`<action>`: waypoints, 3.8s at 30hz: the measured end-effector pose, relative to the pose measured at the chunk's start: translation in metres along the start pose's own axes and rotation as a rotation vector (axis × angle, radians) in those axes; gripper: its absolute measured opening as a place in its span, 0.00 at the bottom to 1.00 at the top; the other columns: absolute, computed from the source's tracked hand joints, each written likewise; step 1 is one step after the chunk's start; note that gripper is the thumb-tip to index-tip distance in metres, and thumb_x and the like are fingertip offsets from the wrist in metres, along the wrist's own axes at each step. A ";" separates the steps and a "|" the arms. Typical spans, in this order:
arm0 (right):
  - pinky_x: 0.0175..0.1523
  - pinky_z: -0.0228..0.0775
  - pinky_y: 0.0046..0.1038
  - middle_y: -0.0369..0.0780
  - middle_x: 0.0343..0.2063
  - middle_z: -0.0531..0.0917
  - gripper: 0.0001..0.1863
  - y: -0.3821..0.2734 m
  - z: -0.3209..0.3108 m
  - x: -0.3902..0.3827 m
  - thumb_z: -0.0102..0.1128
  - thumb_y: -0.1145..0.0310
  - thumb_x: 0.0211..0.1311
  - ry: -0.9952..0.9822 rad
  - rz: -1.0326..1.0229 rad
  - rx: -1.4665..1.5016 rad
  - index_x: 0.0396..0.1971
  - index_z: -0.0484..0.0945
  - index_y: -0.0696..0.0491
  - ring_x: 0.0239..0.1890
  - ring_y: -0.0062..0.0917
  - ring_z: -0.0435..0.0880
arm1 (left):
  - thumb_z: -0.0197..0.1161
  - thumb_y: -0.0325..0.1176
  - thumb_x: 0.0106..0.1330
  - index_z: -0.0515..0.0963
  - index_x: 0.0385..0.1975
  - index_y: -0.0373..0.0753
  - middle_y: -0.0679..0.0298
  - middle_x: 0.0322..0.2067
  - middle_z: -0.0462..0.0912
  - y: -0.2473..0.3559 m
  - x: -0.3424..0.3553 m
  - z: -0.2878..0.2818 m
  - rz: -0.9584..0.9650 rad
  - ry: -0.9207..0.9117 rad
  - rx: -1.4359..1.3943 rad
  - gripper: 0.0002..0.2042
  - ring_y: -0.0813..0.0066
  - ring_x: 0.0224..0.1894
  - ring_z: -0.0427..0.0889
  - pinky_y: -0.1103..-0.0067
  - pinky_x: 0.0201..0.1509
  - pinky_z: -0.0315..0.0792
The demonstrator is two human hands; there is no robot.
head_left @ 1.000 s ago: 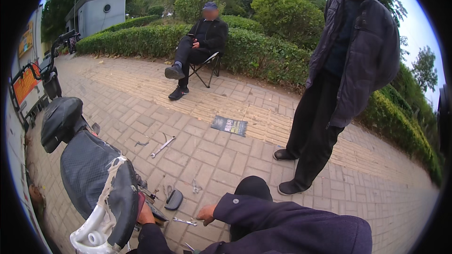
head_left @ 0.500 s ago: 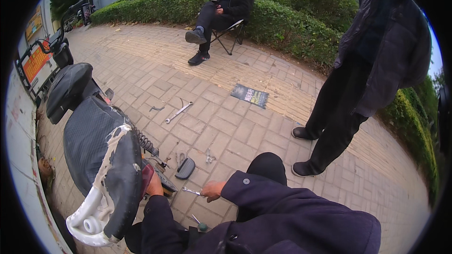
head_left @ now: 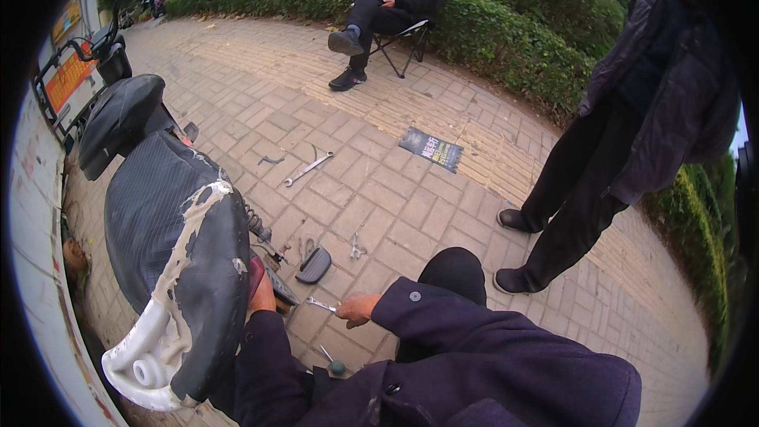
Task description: The person kneels beside a scooter and repeatedly handles the rear brake drum assembly, using a wrench to loosen and tighten fasteners. They rotate the drum and adjust components by hand while tools and a spare tire lie on the ground nearby.
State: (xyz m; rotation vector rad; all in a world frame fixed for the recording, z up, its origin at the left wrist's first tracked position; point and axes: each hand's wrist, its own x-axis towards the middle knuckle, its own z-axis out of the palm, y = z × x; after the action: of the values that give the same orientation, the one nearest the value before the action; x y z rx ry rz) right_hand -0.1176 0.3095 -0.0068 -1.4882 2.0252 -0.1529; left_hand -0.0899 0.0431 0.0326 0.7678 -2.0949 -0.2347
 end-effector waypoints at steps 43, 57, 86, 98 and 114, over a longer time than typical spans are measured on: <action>0.51 0.71 0.30 0.40 0.38 0.83 0.18 0.088 -0.077 0.152 0.60 0.62 0.67 0.460 -0.034 1.334 0.50 0.78 0.59 0.43 0.25 0.78 | 0.63 0.36 0.57 0.76 0.49 0.33 0.48 0.45 0.76 0.029 0.022 -0.023 -0.126 -0.202 0.060 0.21 0.47 0.51 0.73 0.61 0.58 0.65; 0.46 0.72 0.28 0.39 0.41 0.82 0.20 0.079 -0.088 0.139 0.63 0.59 0.66 0.493 0.008 1.355 0.52 0.79 0.56 0.41 0.23 0.78 | 0.62 0.36 0.57 0.75 0.50 0.32 0.47 0.46 0.75 0.031 0.022 -0.025 -0.150 -0.214 0.042 0.21 0.47 0.51 0.72 0.61 0.58 0.65; 0.45 0.68 0.25 0.35 0.39 0.82 0.17 0.081 -0.090 0.137 0.61 0.63 0.66 0.505 -0.040 1.346 0.51 0.81 0.53 0.39 0.20 0.76 | 0.62 0.35 0.57 0.75 0.50 0.31 0.46 0.45 0.74 0.032 0.021 -0.026 -0.162 -0.222 0.041 0.21 0.47 0.50 0.72 0.61 0.58 0.65; 0.39 0.70 0.27 0.38 0.37 0.84 0.21 0.077 -0.096 0.141 0.67 0.56 0.61 0.480 0.166 1.314 0.47 0.82 0.57 0.36 0.22 0.78 | 0.60 0.35 0.59 0.76 0.49 0.26 0.44 0.47 0.77 0.039 0.022 -0.028 -0.176 -0.220 0.049 0.22 0.47 0.52 0.74 0.63 0.61 0.64; 0.39 0.70 0.21 0.35 0.40 0.83 0.20 0.088 -0.088 0.143 0.66 0.62 0.62 0.499 -0.005 1.338 0.52 0.81 0.54 0.39 0.19 0.77 | 0.63 0.35 0.57 0.75 0.49 0.30 0.47 0.46 0.74 0.032 0.022 -0.026 -0.152 -0.222 0.031 0.21 0.47 0.52 0.72 0.61 0.60 0.64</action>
State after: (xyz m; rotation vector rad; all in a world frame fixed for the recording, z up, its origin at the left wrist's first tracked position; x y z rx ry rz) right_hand -0.2628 0.1902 -0.0319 -0.5693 1.5473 -1.6247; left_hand -0.0929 0.0577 0.0762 0.9579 -2.2536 -0.3862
